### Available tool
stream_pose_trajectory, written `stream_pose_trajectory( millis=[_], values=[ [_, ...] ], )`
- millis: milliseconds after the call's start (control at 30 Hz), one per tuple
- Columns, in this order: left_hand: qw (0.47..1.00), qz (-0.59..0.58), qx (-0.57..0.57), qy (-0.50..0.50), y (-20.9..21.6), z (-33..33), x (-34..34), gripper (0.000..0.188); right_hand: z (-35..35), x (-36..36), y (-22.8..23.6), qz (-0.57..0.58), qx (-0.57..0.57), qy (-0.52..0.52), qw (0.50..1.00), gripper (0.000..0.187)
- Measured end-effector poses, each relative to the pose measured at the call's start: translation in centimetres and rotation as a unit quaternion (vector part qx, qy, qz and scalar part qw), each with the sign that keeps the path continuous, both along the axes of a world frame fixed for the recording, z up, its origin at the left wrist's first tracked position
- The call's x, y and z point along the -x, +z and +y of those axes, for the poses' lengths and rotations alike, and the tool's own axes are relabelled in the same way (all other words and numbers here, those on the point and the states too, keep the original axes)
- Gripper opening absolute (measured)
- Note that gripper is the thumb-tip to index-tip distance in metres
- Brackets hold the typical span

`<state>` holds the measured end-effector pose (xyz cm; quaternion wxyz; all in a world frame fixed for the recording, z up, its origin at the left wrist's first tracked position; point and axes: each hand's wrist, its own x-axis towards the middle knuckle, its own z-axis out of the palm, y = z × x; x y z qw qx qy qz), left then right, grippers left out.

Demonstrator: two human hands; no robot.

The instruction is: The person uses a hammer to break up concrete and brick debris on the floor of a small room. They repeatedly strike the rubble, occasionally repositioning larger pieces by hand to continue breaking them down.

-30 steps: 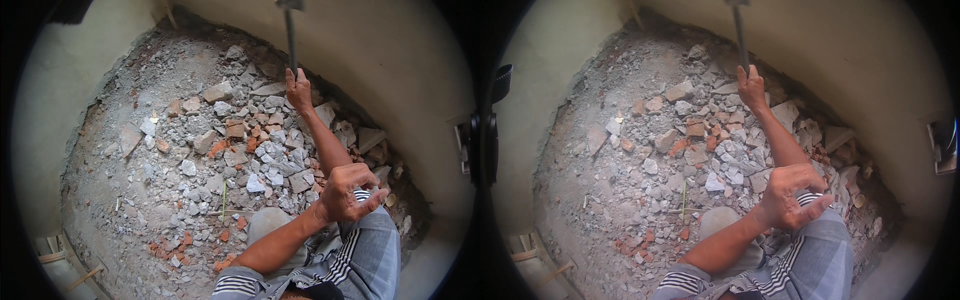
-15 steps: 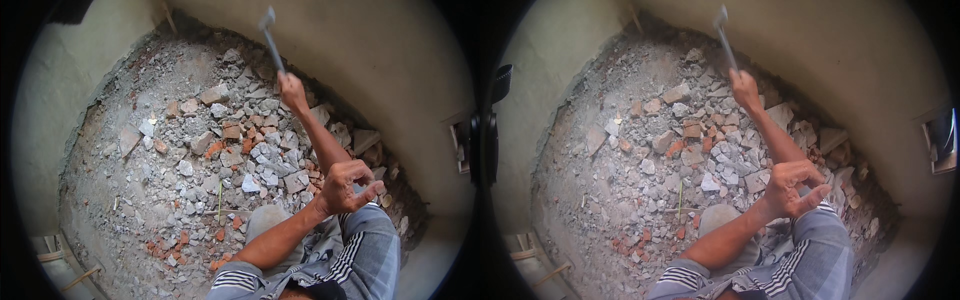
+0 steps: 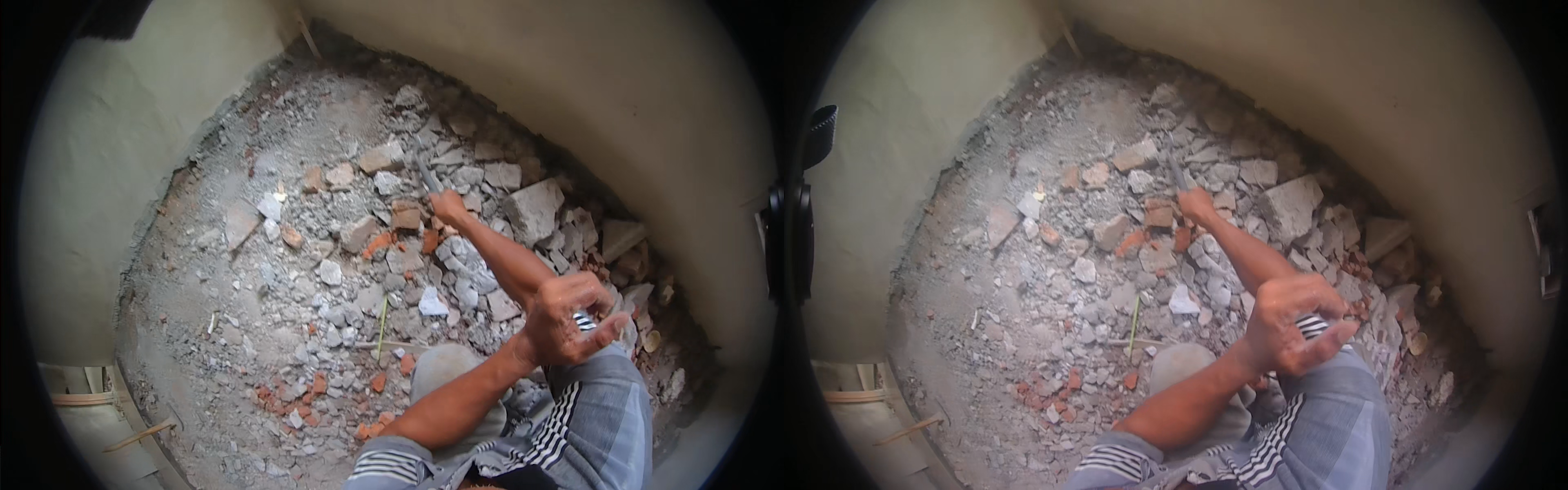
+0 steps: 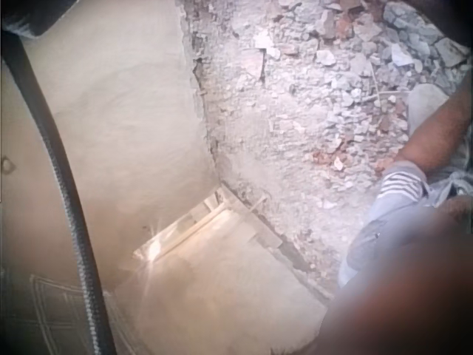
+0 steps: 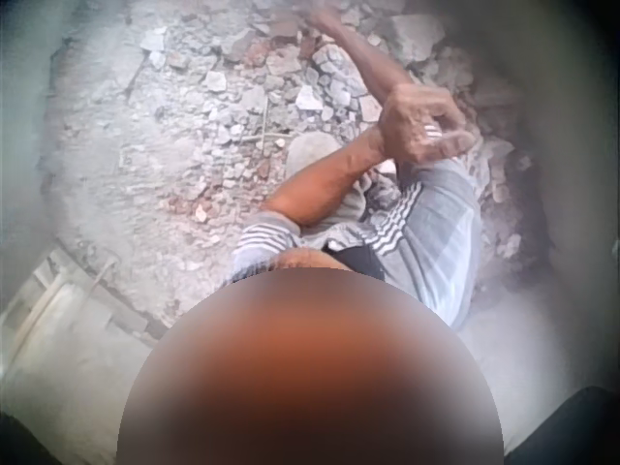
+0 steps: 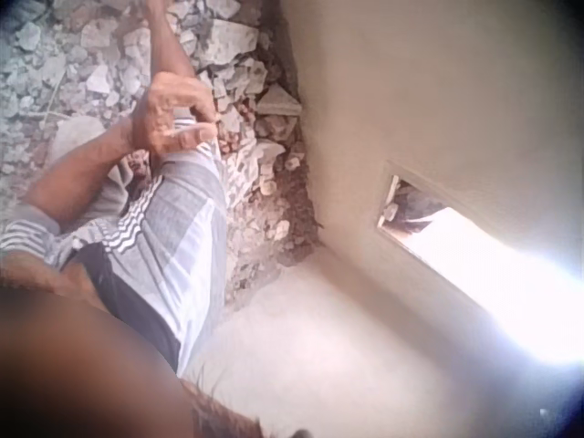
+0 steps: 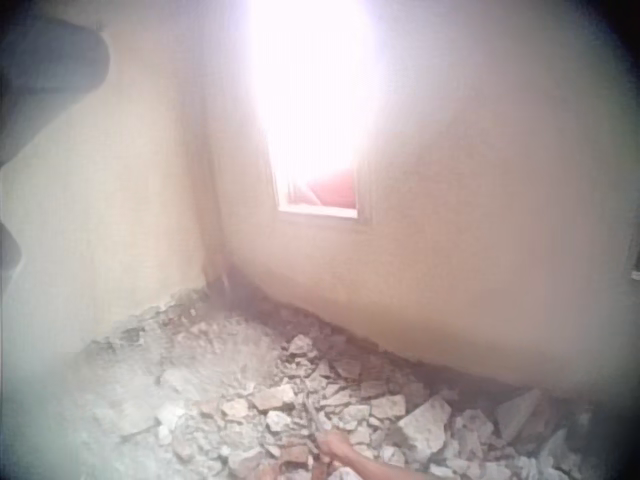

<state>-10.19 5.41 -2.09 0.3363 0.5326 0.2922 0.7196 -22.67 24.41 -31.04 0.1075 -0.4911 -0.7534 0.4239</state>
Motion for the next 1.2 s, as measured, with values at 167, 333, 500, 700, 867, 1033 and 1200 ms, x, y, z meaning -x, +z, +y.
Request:
stream_pose_trajectory(
  millis=[167, 333, 500, 700, 867, 1033, 1200],
  values=[
    [0.997, -0.061, -0.047, -0.013, 0.9, 0.8, -0.7, 0.019, 2.0, 2.2, 15.0, 0.249, -0.100, 0.035, 0.963, 0.051],
    [0.997, -0.025, -0.058, 0.052, 0.6, 1.0, 1.4, 0.019, 4.7, 7.3, 27.9, 0.501, -0.291, 0.032, 0.815, 0.032],
    [0.996, -0.045, -0.046, 0.065, 0.0, 0.9, 2.1, 0.014, -0.6, 6.9, 14.2, 0.176, -0.218, 0.013, 0.960, 0.045],
    [0.996, -0.012, -0.058, 0.066, -0.2, 0.1, 1.2, 0.015, -2.6, 1.9, -1.5, -0.027, 0.061, 0.101, 0.993, 0.048],
    [0.998, -0.014, -0.041, 0.036, 0.3, 0.3, 0.3, 0.015, -0.2, 3.9, 15.4, 0.269, -0.106, 0.091, 0.953, 0.050],
    [0.996, -0.003, -0.048, 0.073, 0.3, -0.1, 1.4, 0.017, 4.5, 7.6, 28.4, 0.472, -0.289, 0.025, 0.833, 0.035],
    [0.994, -0.010, -0.047, 0.097, 0.3, 0.0, 2.5, 0.017, 1.3, 5.9, 12.7, 0.163, -0.313, 0.025, 0.935, 0.040]
  ],
)
